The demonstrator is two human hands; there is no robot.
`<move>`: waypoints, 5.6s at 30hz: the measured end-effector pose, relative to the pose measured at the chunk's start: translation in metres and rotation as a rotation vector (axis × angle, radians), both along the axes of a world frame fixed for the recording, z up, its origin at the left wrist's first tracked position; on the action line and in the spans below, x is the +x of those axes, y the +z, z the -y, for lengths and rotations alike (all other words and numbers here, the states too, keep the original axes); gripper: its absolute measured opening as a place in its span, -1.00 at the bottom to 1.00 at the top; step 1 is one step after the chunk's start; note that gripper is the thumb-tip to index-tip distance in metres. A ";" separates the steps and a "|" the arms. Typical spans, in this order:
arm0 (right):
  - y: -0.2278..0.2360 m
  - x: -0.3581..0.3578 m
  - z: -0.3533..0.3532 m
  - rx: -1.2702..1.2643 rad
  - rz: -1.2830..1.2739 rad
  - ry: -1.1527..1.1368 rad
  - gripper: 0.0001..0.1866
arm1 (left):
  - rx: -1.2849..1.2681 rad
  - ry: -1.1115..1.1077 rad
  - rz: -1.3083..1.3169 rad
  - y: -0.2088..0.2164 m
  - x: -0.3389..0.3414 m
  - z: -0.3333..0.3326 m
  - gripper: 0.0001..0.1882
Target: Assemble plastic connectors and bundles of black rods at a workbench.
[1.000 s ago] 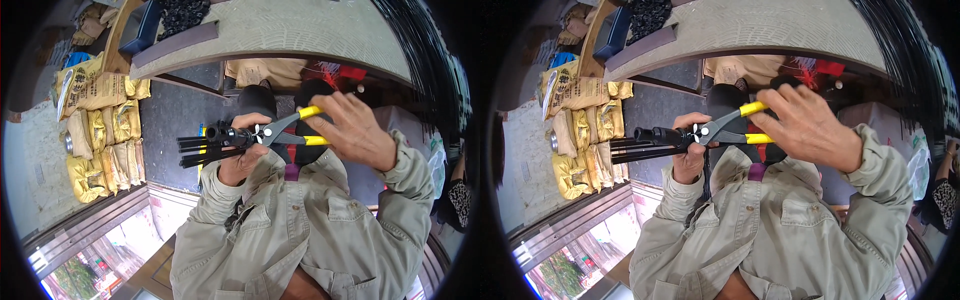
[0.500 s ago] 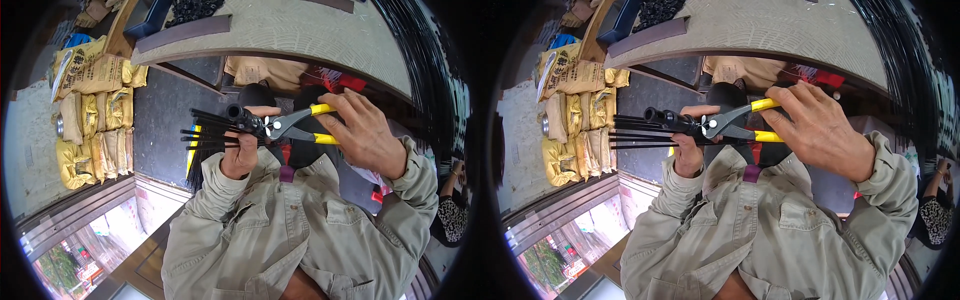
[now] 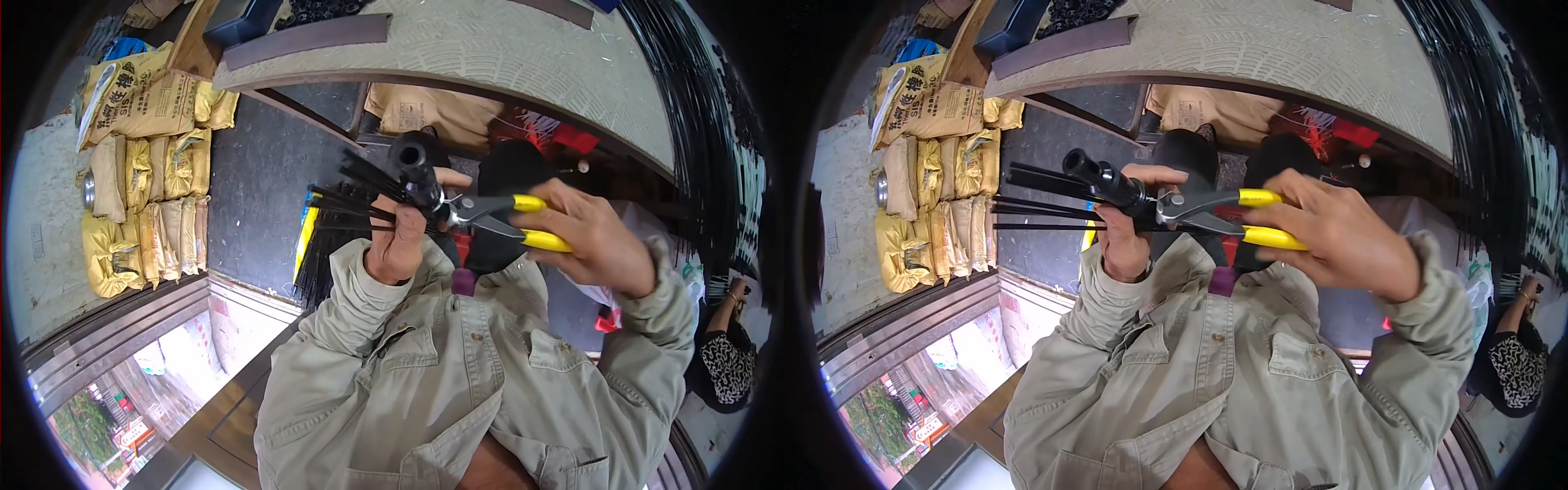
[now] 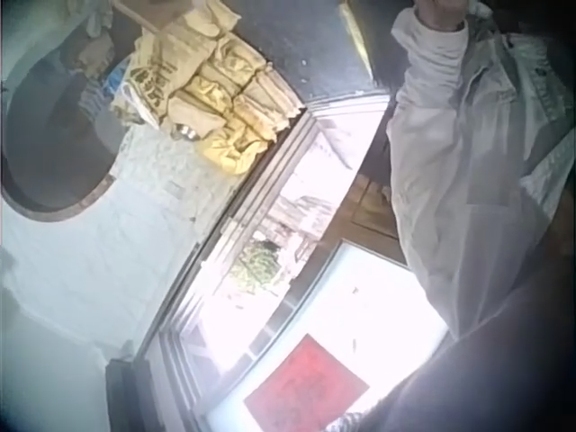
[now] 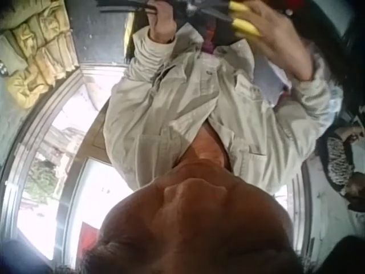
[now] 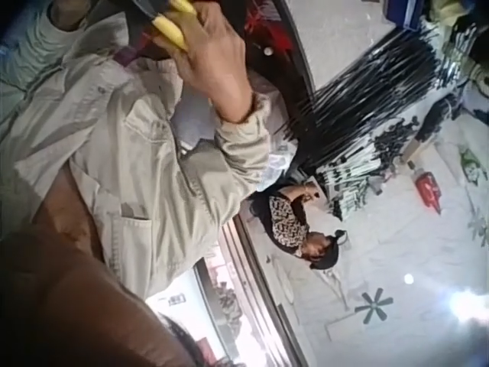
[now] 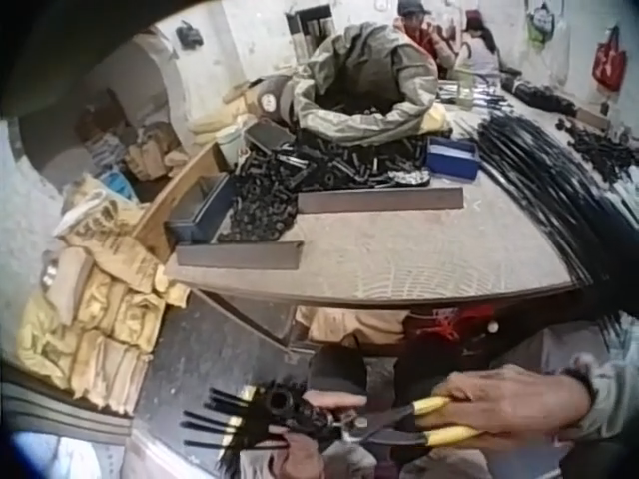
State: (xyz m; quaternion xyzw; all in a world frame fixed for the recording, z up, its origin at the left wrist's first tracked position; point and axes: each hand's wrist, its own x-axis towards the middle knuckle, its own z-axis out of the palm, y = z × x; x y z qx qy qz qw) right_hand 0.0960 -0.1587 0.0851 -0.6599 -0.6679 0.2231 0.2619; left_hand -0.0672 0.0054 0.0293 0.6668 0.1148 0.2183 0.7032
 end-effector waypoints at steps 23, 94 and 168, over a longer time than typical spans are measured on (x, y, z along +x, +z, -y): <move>-0.040 -0.013 -0.010 -0.223 -0.932 -0.065 -0.78 | -0.228 -0.040 0.172 -0.006 0.004 -0.009 -0.31; -0.009 -0.037 -0.051 0.616 -1.224 -0.397 -0.81 | -0.022 -0.080 0.035 0.053 0.026 0.022 -0.39; 0.058 0.037 -0.010 -0.516 -0.521 0.186 -0.74 | -0.085 -0.241 0.074 0.012 0.001 -0.009 -0.29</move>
